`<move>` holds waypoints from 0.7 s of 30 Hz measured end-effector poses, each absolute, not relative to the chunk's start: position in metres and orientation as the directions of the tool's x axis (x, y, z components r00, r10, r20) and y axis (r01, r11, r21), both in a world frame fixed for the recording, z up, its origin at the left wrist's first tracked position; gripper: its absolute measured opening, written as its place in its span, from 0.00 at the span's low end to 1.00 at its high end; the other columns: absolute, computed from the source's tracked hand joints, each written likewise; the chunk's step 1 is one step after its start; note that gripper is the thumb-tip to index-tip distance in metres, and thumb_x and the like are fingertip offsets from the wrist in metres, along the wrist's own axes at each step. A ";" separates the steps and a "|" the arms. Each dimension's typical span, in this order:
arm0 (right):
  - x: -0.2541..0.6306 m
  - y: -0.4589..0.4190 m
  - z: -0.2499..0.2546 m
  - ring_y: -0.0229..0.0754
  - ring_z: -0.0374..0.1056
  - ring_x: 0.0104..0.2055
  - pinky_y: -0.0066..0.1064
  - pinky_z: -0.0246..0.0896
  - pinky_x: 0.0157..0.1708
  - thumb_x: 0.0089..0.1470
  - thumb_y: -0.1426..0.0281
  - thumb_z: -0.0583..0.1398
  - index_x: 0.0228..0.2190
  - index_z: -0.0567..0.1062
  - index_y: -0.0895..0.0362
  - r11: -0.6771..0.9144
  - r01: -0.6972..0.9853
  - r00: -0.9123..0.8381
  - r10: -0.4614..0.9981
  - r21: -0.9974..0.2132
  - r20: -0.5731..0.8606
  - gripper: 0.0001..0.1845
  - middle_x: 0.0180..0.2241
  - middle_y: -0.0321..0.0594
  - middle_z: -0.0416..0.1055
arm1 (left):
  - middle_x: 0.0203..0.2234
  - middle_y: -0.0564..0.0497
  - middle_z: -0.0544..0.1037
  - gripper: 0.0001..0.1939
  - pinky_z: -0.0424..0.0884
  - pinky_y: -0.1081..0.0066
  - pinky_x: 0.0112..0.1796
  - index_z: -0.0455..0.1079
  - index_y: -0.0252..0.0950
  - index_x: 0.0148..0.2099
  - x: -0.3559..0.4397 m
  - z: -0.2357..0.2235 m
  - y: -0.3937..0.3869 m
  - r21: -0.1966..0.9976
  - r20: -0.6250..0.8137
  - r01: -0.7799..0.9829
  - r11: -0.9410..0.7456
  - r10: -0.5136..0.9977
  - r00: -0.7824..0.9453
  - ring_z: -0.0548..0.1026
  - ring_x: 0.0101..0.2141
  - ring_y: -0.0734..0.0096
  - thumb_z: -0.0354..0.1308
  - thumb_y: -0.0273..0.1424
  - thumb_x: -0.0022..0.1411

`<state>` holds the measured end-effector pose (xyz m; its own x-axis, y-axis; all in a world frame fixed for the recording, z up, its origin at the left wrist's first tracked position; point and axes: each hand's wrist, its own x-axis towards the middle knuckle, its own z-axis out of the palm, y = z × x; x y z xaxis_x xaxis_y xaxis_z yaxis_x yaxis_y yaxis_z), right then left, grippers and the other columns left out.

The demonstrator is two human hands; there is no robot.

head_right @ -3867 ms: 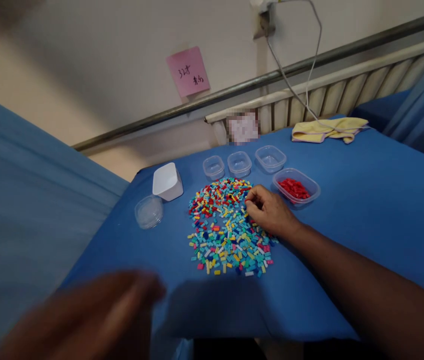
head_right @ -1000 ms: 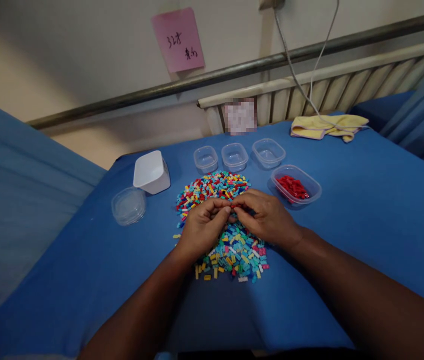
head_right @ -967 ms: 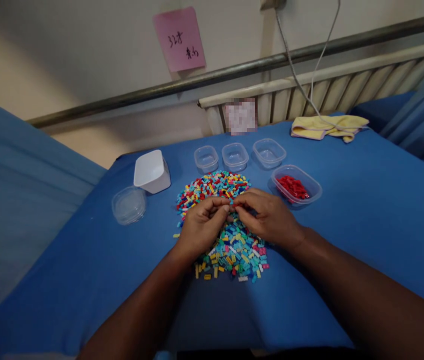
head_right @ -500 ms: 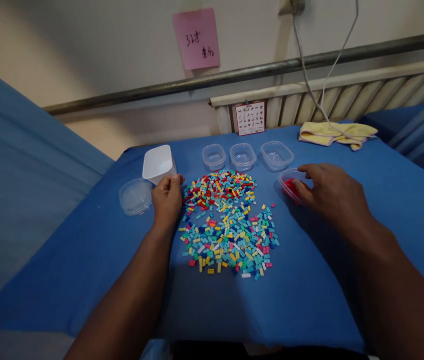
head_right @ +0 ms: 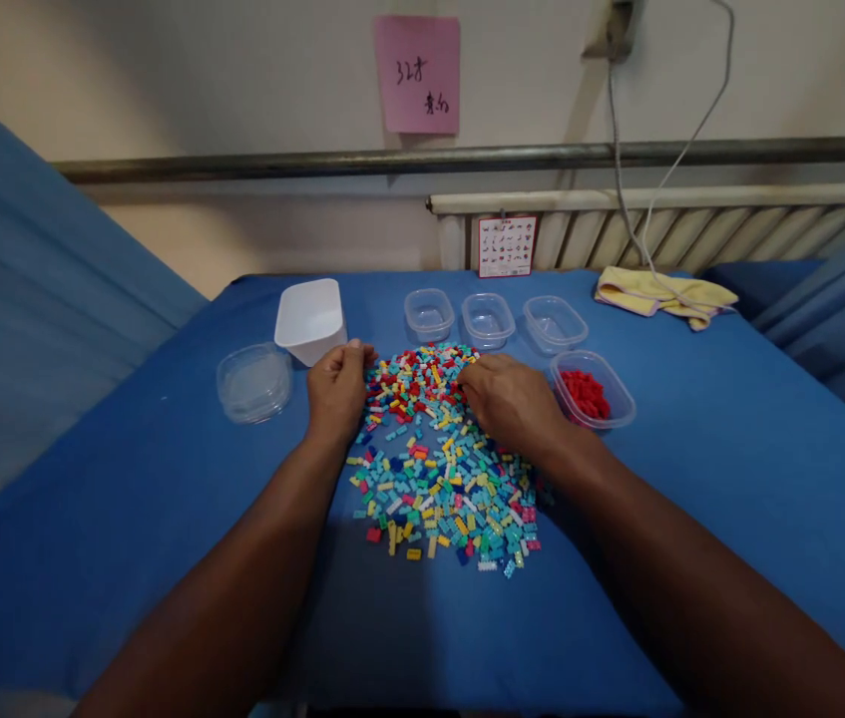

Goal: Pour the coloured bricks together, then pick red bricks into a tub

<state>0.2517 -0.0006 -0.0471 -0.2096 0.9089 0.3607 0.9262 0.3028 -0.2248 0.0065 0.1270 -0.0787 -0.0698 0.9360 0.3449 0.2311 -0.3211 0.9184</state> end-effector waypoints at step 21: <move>0.243 0.001 -0.061 0.54 0.74 0.52 0.44 0.68 0.51 0.72 0.70 0.57 0.52 0.82 0.52 0.295 0.922 -0.208 0.924 -0.250 0.321 0.14 0.48 0.49 0.81 | 0.27 0.51 0.82 0.22 0.73 0.68 0.36 0.81 0.38 0.35 0.008 -0.083 0.130 0.923 0.337 0.226 -0.311 0.938 -0.086 0.79 0.32 0.64 0.58 0.49 0.72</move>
